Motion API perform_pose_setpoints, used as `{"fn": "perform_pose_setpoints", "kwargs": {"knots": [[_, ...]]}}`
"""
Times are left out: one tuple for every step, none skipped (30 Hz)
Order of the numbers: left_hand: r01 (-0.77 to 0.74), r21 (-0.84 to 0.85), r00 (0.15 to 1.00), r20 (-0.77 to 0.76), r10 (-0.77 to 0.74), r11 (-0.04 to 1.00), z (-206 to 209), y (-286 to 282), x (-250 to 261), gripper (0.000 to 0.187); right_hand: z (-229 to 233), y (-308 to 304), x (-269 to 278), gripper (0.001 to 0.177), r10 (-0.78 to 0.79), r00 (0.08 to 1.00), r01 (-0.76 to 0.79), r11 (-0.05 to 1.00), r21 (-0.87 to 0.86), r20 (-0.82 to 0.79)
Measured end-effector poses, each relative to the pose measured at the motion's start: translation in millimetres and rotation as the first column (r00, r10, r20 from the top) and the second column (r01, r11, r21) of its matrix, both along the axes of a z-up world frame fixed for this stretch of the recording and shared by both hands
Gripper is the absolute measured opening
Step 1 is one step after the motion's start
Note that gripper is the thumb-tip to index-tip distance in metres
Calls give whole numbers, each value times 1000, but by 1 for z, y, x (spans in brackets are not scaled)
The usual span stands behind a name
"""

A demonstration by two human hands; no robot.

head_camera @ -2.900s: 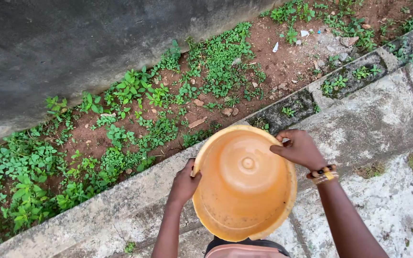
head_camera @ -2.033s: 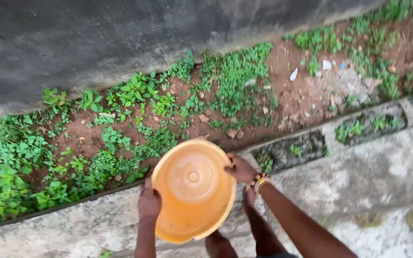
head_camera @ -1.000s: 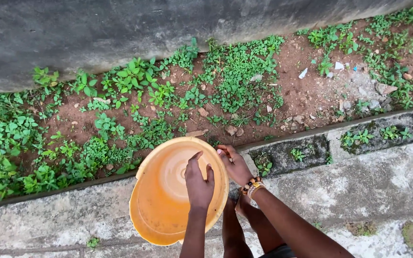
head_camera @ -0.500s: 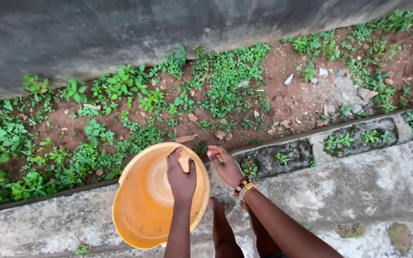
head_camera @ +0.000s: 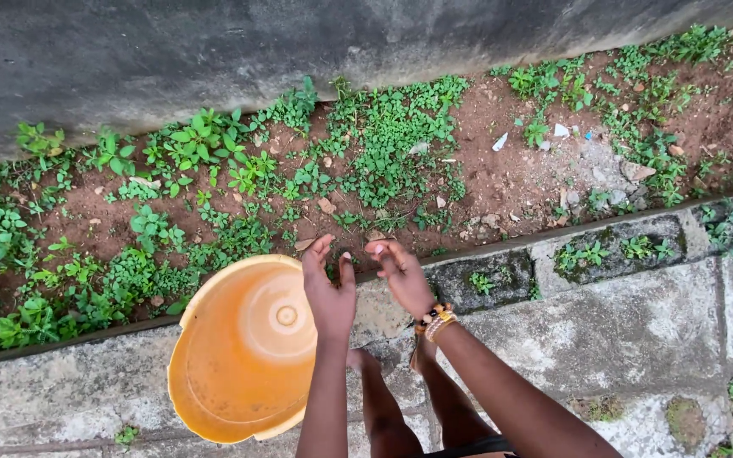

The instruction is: Pulling weeds from the ground by hand and placing them into a yellow plastic bucket.

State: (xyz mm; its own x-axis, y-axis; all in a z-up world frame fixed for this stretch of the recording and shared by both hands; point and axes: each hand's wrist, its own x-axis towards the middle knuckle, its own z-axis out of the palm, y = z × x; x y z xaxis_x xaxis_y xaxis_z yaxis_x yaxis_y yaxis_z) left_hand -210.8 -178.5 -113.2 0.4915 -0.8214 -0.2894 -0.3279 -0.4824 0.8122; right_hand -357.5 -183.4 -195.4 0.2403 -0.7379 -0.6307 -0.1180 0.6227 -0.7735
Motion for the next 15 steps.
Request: {"fn": "perform_pose_setpoints", "kwargs": {"knots": [[2, 4, 1000, 1, -2, 1000, -3, -4, -3, 40, -11, 0, -8, 32, -2, 1000, 2, 1000, 4, 1], [-14, 8, 999, -51, 14, 1000, -6, -9, -5, 40, -22, 0, -15, 30, -30, 999, 30, 1000, 9, 11], [-29, 13, 994, -103, 31, 999, -10, -14, -6, 41, -34, 0, -22, 29, -58, 998, 58, 998, 14, 21], [-22, 18, 994, -104, 24, 1000, -17, -15, -7, 41, -34, -3, -27, 29, -66, 998, 65, 998, 19, 20], [-29, 24, 988, -152, 32, 999, -25, -15, -8, 41, -34, -6, -33, 27, -85, 996, 85, 996, 15, 14], [-33, 31, 978, -203, 39, 999, -34, -15, -9, 42, -35, -8, -39, 25, -105, 994, 105, 994, 12, 5], [-25, 36, 978, -207, 32, 999, -42, -16, -9, 42, -39, -8, -44, 25, -114, 993, 114, 993, 17, 1], [-30, 61, 965, -260, 45, 998, -50, -17, -10, 44, -44, -7, -49, 24, -137, 990, 138, 990, 29, -27], [-34, 87, 948, -311, 59, 996, -60, -17, -10, 45, -49, -6, -54, 23, -159, 986, 161, 986, 40, -55], [-27, 99, 948, -314, 57, 995, -71, -15, -12, 45, -57, -1, -61, 23, -165, 984, 168, 984, 51, -61], [-30, 138, 937, -340, 76, 990, -83, -12, -13, 46, -66, 4, -68, 22, -189, 980, 191, 981, 21, -55], [-32, 176, 928, -361, 95, 984, -96, -10, -12, 46, -76, 10, -71, 22, -215, 976, 215, 977, -11, -46], [-23, 187, 928, -361, 90, 982, -110, -9, -7, 46, -80, 11, -67, 22, -223, 974, 223, 975, -1, -49], [-20, 209, 927, -363, 96, 978, -125, -8, -4, 46, -86, 10, -65, 22, -226, 972, 225, 974, -16, -70], [-17, 231, 925, -366, 103, 973, -141, -8, -1, 46, -91, 10, -64, 22, -229, 969, 227, 973, -31, -91]]}}
